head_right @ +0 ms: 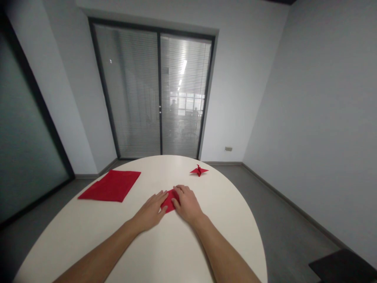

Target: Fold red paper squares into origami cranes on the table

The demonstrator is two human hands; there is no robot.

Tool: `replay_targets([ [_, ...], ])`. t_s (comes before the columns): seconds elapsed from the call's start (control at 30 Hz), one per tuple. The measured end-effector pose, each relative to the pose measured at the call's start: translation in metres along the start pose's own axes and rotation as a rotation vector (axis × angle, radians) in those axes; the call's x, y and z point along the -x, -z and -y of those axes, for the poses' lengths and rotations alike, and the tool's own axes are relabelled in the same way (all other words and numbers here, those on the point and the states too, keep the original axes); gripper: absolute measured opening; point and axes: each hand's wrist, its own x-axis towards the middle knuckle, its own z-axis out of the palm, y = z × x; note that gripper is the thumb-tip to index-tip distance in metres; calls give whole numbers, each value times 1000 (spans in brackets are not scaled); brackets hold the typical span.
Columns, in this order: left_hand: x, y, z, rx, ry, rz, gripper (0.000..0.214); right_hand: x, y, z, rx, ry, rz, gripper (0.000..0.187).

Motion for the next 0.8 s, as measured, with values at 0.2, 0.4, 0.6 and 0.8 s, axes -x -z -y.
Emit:
replay_targets([
  [0.2,-1,2,-3,-15,-22,61,53,6,-10,14,-31,52,276,58],
  [0.4,-3,-1,-4,-122,19,61,52,6,-20,8,50,-73,353,63],
  [0.6,-1,1,-10,-182,100,46,53,3,-14,7,74,-156,346,72],
  [0.8,0,-2,-6,-154,93,10,53,2,-6,-1,123,-207,290,70],
])
